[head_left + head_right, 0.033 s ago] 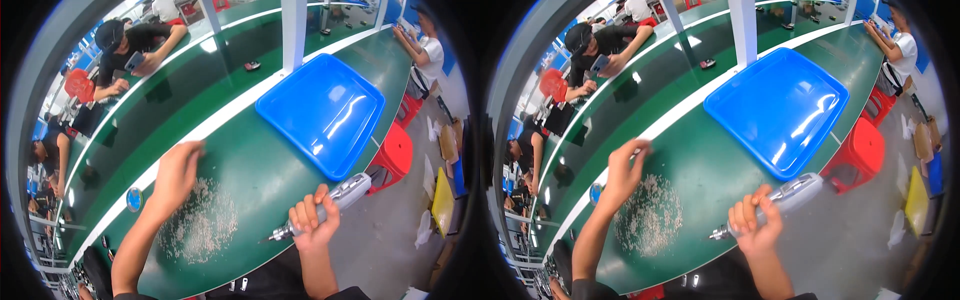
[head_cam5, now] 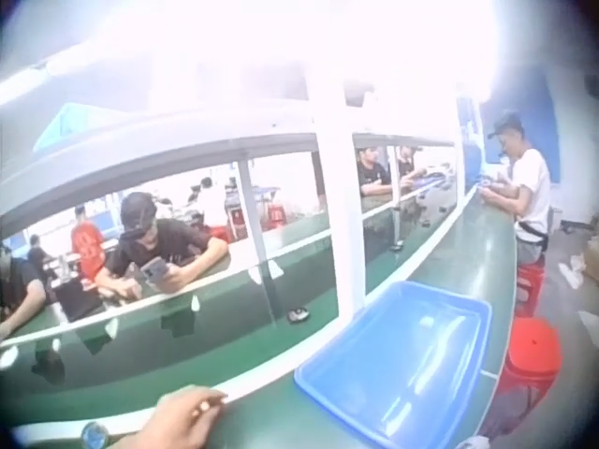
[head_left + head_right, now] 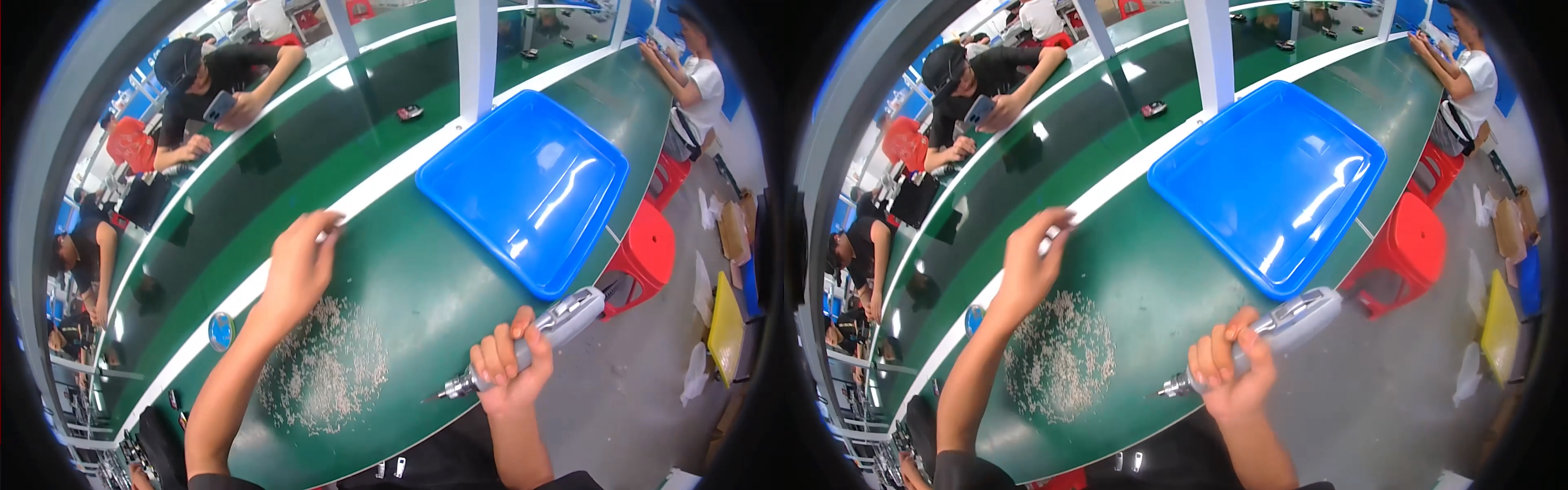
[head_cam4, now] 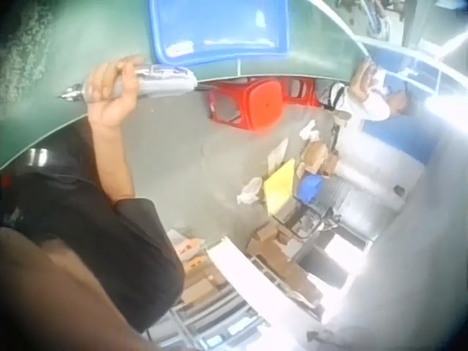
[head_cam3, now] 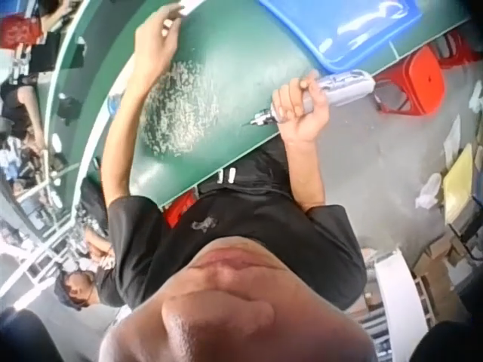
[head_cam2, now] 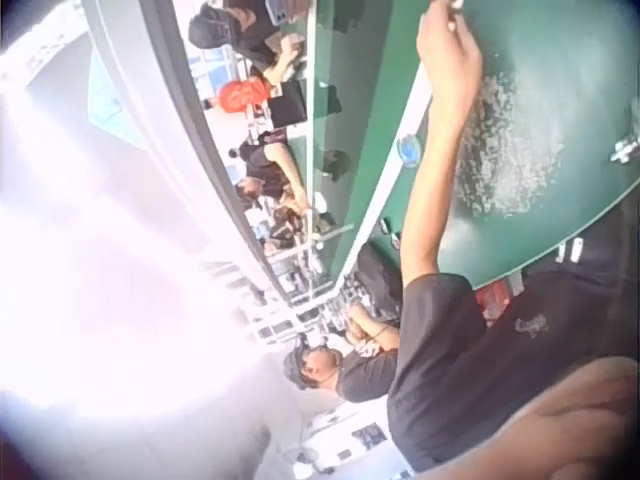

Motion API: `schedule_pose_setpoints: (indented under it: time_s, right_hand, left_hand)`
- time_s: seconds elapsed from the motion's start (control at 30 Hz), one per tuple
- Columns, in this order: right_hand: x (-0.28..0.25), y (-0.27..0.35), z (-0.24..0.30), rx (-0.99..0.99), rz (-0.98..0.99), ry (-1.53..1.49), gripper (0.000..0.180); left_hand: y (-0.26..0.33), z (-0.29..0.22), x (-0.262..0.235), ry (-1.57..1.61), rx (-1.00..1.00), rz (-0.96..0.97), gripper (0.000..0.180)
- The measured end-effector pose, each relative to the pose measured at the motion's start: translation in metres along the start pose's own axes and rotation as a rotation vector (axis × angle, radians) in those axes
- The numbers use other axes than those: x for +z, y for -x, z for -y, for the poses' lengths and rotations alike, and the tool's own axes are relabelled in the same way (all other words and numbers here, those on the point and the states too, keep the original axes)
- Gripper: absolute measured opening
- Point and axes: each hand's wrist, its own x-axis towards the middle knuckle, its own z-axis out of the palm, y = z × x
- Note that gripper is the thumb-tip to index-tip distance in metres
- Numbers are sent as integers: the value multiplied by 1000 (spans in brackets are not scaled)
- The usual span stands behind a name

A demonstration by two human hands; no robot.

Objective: Assemble small electronic components by hand and use an electric screwdriver tool on the assembly line.

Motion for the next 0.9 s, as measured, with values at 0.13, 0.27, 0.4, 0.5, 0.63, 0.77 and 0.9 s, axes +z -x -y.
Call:
schedule_pose_setpoints:
  time_s: [0.13, 0.27, 0.4, 0.5, 0.63, 0.77, 0.9]
  right_hand:
    - [5, -4, 4, 16, -23, 10, 18]
    - [1, -3, 9, 50, -43, 11, 19]
    - [-3, -3, 8, 78, -28, -53, 15]
    - [13, -4, 7, 116, -53, -74, 16]
    - [4, 2, 13, 186, -52, 19, 19]
    - [0, 2, 15, 164, 8, -84, 14]
    - [-3, 5, 18, 148, 10, -54, 18]
  left_hand:
    - [-105, 41, 68, -106, 68, 56, 31]
    - [-182, 47, 113, -174, -112, 57, 42]
    - [-209, 48, 141, -351, -157, 95, 45]
    - [-216, 65, 144, -309, 76, 95, 40]
    - [-210, 67, 120, -167, 111, 134, 28]
    - [-155, 37, 92, -106, 237, 191, 34]
    - [-58, 13, 55, -33, 183, 258, 41]
